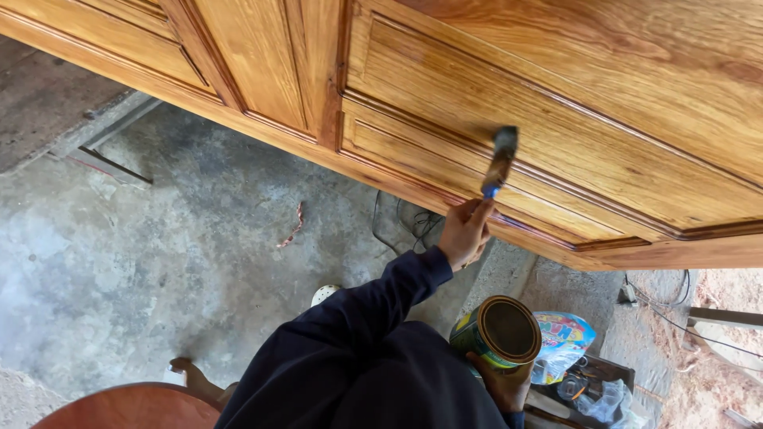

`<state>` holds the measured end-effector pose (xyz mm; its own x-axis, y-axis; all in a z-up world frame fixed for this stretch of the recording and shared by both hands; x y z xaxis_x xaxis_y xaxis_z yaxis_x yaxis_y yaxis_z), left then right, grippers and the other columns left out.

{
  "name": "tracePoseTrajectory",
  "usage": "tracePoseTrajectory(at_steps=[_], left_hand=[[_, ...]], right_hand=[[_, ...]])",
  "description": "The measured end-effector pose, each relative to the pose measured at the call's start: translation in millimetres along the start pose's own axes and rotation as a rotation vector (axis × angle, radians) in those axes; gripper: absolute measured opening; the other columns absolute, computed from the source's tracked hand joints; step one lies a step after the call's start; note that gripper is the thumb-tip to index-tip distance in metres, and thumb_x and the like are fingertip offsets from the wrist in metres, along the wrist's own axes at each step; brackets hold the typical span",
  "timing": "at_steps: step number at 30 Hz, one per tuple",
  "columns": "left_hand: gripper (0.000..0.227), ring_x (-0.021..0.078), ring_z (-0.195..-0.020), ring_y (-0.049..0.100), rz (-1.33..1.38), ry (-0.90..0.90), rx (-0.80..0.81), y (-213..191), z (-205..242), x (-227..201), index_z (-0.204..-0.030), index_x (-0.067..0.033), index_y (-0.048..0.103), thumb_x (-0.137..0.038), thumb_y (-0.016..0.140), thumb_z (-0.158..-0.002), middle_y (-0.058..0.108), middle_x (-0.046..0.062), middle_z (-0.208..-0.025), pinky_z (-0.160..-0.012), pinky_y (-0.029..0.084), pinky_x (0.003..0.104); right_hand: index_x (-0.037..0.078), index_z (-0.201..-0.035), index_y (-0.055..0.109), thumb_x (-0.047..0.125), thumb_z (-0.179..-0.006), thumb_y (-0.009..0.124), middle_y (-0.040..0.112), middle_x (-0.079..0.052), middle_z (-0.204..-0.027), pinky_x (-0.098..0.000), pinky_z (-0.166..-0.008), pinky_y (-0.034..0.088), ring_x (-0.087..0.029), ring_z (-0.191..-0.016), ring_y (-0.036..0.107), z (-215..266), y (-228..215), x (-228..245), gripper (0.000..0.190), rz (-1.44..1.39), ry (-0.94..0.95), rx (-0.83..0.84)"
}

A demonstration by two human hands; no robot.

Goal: Apply varnish or stain to a wooden stool and a large wooden door using a paintbrush.

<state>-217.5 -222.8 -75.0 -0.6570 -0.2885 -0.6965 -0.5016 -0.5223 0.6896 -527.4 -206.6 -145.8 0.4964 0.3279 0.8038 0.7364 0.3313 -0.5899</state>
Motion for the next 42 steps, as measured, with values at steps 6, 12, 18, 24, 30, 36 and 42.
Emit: tracePoseTrajectory(at_steps=[6, 12, 18, 24, 30, 36, 42], left_hand=[[0.034, 0.0067, -0.033, 0.030, -0.190, -0.078, 0.115, -24.2, -4.2, -15.9, -0.112, 0.0026, 0.063, -0.028, 0.049, -0.107, 0.037, -0.004, -0.051, -0.028, 0.026, 0.028], [0.029, 0.0084, -0.034, 0.033, -0.180, 0.025, -0.084, -99.9, 4.9, -100.5, -0.102, -0.0017, 0.067, -0.028, 0.056, -0.105, 0.043, -0.002, -0.054, -0.028, 0.026, 0.029], [0.035, 0.0107, -0.027, 0.031, -0.097, 0.132, -0.235, -142.5, 25.2, -150.7, -0.096, -0.0015, 0.063, -0.034, 0.054, -0.105, 0.041, 0.000, -0.049, -0.026, 0.023, 0.030], [0.035, 0.0108, -0.028, 0.032, -0.006, 0.183, -0.293, -137.4, 23.6, -134.4, -0.098, -0.0024, 0.063, -0.035, 0.053, -0.104, 0.042, 0.001, -0.050, -0.026, 0.023, 0.030], [0.020, 0.0135, -0.035, 0.039, 0.046, -0.038, -0.057, -66.7, 6.1, -41.1, -0.104, -0.0114, 0.063, -0.027, 0.051, -0.103, 0.048, 0.001, -0.059, -0.030, 0.028, 0.030], [0.034, 0.0080, -0.039, 0.040, -0.298, -0.181, 0.278, 5.1, 32.6, -28.0, -0.110, -0.0003, 0.063, -0.032, 0.051, -0.107, 0.046, -0.003, -0.054, -0.033, 0.030, 0.028], [0.035, 0.0119, -0.040, 0.051, -0.640, 0.193, 0.389, -37.5, 74.7, -99.7, -0.134, 0.0009, 0.046, -0.015, 0.043, -0.103, 0.051, 0.003, -0.056, -0.035, 0.043, 0.030]], right_hand=[[0.002, -0.137, 0.050, 0.013, -0.060, 0.094, 0.067, -0.012, -0.123, -0.0359, -0.090, 0.056, -0.022, -0.110, 0.066, -19.1, -9.5, -7.3, 0.090, -0.134, 0.044, 0.066], [0.005, -0.141, 0.046, 0.010, -0.055, 0.093, 0.066, -0.011, -0.122, -0.0362, -0.087, 0.057, -0.021, -0.107, 0.066, -39.3, 2.0, 7.7, 0.098, -0.289, 0.109, 0.054], [0.002, -0.137, 0.051, 0.013, -0.058, 0.096, 0.069, -0.012, -0.121, -0.0367, -0.088, 0.057, -0.022, -0.108, 0.067, -39.4, 19.3, 14.3, 0.091, -0.114, 0.074, 0.063], [0.002, -0.135, 0.049, 0.019, -0.057, 0.096, 0.068, -0.013, -0.120, -0.0364, -0.085, 0.057, -0.022, -0.106, 0.067, -26.2, 46.9, 14.1, 0.093, -0.098, -0.013, 0.088], [0.002, -0.134, 0.050, 0.021, -0.056, 0.098, 0.069, -0.014, -0.119, -0.0369, -0.085, 0.057, -0.023, -0.105, 0.068, -17.7, 52.1, 8.7, 0.093, -0.073, -0.089, 0.061], [0.001, -0.144, 0.043, 0.013, -0.050, 0.098, 0.065, -0.014, -0.126, -0.0369, -0.092, 0.057, -0.023, -0.111, 0.066, -19.7, 46.3, -12.4, 0.110, -0.150, 0.060, -0.053], [0.002, -0.148, 0.039, 0.008, -0.052, 0.095, 0.063, -0.013, -0.129, -0.0367, -0.094, 0.056, -0.022, -0.113, 0.064, -8.2, 54.1, 2.0, 0.111, -0.236, 0.054, -0.094]])
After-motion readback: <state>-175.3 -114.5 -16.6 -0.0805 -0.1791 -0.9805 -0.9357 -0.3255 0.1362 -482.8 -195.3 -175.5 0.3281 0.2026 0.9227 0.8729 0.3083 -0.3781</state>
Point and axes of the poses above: each hand's wrist, its own z-axis away from the middle knuckle, its own y-axis out of the palm, x = y × z, the point moved 4 cm from there along -z, towards the middle knuckle
